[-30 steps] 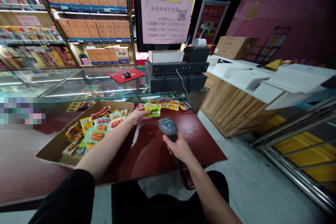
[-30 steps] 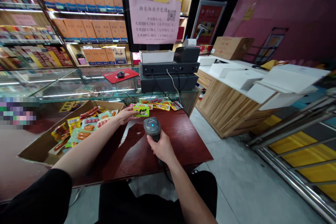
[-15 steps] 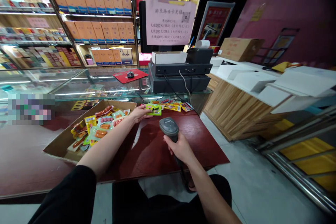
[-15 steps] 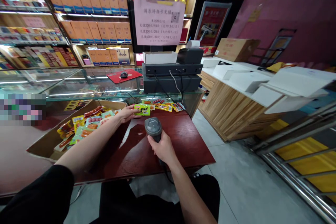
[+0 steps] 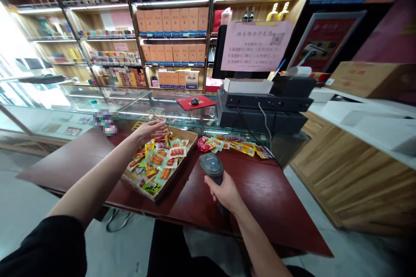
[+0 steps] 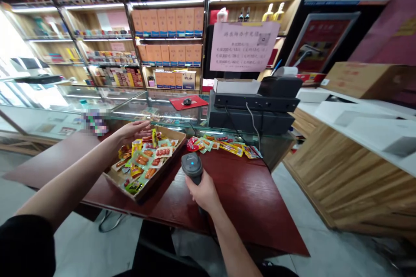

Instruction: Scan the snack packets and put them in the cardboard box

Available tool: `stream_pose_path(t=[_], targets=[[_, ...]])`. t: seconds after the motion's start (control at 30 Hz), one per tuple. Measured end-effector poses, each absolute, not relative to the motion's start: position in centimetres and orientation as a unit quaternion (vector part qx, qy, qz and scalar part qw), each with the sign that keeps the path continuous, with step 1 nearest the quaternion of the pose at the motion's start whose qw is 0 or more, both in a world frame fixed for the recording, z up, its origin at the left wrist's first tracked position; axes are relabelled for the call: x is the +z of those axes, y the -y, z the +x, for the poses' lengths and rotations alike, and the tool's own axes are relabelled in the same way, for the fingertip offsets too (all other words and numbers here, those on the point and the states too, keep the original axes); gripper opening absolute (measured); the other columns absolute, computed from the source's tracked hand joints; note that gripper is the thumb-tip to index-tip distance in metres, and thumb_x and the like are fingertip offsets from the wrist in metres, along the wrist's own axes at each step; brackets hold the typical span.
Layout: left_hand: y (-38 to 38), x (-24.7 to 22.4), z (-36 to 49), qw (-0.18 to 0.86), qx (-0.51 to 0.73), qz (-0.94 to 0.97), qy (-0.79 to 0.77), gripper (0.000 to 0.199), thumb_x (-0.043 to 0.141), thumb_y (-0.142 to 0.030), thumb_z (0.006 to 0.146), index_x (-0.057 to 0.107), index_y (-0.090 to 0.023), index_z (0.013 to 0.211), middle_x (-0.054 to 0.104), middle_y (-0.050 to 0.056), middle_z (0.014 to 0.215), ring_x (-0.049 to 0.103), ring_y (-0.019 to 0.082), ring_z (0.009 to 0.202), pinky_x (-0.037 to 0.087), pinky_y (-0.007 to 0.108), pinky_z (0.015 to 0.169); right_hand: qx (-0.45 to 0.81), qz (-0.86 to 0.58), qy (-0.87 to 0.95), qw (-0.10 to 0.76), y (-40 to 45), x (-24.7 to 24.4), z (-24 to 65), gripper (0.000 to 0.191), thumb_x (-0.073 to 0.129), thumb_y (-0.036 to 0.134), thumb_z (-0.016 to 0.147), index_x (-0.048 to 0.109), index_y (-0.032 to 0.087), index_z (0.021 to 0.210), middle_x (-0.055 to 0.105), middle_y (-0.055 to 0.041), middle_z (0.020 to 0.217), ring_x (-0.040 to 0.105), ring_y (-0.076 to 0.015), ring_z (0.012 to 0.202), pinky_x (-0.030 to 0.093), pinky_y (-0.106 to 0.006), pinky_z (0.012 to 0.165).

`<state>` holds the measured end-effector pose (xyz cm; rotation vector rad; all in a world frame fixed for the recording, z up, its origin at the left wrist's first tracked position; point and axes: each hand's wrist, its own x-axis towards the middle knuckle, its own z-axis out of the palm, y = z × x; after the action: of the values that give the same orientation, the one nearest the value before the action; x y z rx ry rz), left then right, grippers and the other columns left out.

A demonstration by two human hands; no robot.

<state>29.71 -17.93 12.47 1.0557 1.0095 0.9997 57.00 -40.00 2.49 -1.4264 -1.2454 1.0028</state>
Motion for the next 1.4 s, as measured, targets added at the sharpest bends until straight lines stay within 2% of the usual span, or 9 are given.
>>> stream_pose_path(t=[0.2, 0.4, 0.57, 0.83, 0.97, 1.07, 1.17, 1.27, 1.4], targets=[[18.7, 11.8, 32.9, 0.652, 0.394, 0.474, -0.442, 0.033, 0.084, -0.023, 0.07, 0.064, -0.011, 0.094, 0.068, 0.006, 0.079, 0.073, 0.019, 0.074, 0.062, 0.029, 0.073, 0.407, -0.598, 0.499, 0.477, 40.5, 2.6, 57.7, 0.031, 0.064, 0.046, 0.082, 0.057, 0.018, 0.093, 0.055, 0.0052, 0.048, 0.05, -0.0115, 0.034, 0.038, -0.02, 0.033], [19.3, 10.3, 42.8, 0.689, 0.318, 0.515, -0.4, 0.032, 0.084, -0.023, 0.07, 0.066, -0.01, 0.093, 0.071, 0.009, 0.082, 0.072, 0.017, 0.074, 0.062, 0.027, 0.07, 0.367, -0.633, 0.462, 0.501, 42.3, 2.6, 61.0, 0.03, 0.063, 0.045, 0.082, 0.056, 0.017, 0.092, 0.056, 0.0052, 0.049, 0.051, -0.0117, 0.034, 0.04, -0.021, 0.034], [19.7, 8.0, 51.7, 0.716, 0.254, 0.528, -0.378, 0.032, 0.086, -0.023, 0.066, 0.065, -0.01, 0.087, 0.07, 0.007, 0.074, 0.071, 0.016, 0.067, 0.061, 0.027, 0.067, 0.329, -0.671, 0.416, 0.519, 44.2, 2.8, 64.5, 0.031, 0.063, 0.044, 0.082, 0.057, 0.016, 0.092, 0.055, 0.0056, 0.047, 0.051, -0.0117, 0.034, 0.04, -0.021, 0.035], [19.6, 4.0, 63.9, 0.695, 0.147, 0.598, -0.372, 0.038, 0.088, -0.026, 0.063, 0.067, -0.011, 0.09, 0.072, 0.007, 0.078, 0.068, 0.013, 0.065, 0.059, 0.025, 0.064, 0.299, -0.707, 0.345, 0.54, 46.4, 1.6, 70.2, 0.033, 0.064, 0.046, 0.082, 0.055, 0.017, 0.092, 0.055, 0.0053, 0.048, 0.052, -0.012, 0.036, 0.042, -0.021, 0.035], [19.5, 2.4, 69.3, 0.559, 0.129, 0.73, -0.372, 0.028, 0.081, -0.029, 0.072, 0.071, -0.013, 0.093, 0.072, 0.007, 0.08, 0.068, 0.016, 0.071, 0.057, 0.028, 0.069, 0.283, -0.717, 0.312, 0.556, 47.1, 1.0, 72.7, 0.033, 0.063, 0.046, 0.082, 0.054, 0.017, 0.095, 0.059, 0.004, 0.054, 0.054, -0.0119, 0.037, 0.043, -0.021, 0.036], [19.5, 1.5, 72.5, 0.326, 0.124, 0.871, -0.346, 0.025, 0.072, -0.03, 0.079, 0.074, -0.015, 0.099, 0.073, 0.011, 0.094, 0.068, 0.023, 0.091, 0.053, 0.033, 0.084, 0.279, -0.726, 0.287, 0.559, 47.7, 0.8, 74.2, 0.034, 0.062, 0.046, 0.082, 0.054, 0.017, 0.098, 0.057, 0.0049, 0.054, 0.053, -0.0115, 0.037, 0.043, -0.021, 0.036], [19.6, 0.7, 74.8, 0.139, 0.126, 0.925, -0.33, 0.036, 0.065, -0.036, 0.083, 0.072, -0.016, 0.112, 0.069, 0.016, 0.115, 0.06, 0.03, 0.114, 0.047, 0.036, 0.095, 0.285, -0.735, 0.269, 0.553, 48.3, 0.7, 75.4, 0.032, 0.062, 0.045, 0.083, 0.055, 0.017, 0.096, 0.053, 0.0062, 0.05, 0.052, -0.0114, 0.038, 0.043, -0.021, 0.037], [19.8, 0.1, 76.0, 0.068, 0.099, 0.938, -0.325, 0.046, 0.066, -0.046, 0.081, 0.071, -0.016, 0.115, 0.067, 0.017, 0.12, 0.053, 0.032, 0.123, 0.044, 0.034, 0.098, 0.281, -0.745, 0.256, 0.549, 48.8, 0.4, 76.3, 0.032, 0.061, 0.046, 0.084, 0.055, 0.016, 0.093, 0.053, 0.006, 0.048, 0.052, -0.0117, 0.038, 0.043, -0.021, 0.038], [19.7, -0.4, 76.2, 0.065, 0.063, 0.937, -0.337, 0.047, 0.068, -0.051, 0.078, 0.073, -0.016, 0.109, 0.07, 0.017, 0.111, 0.057, 0.031, 0.118, 0.045, 0.032, 0.095, 0.278, -0.745, 0.264, 0.546, 49.4, 0.1, 76.6, 0.033, 0.059, 0.048, 0.085, 0.056, 0.016, 0.093, 0.054, 0.0053, 0.049, 0.053, -0.0118, 0.038, 0.042, -0.021, 0.037]])
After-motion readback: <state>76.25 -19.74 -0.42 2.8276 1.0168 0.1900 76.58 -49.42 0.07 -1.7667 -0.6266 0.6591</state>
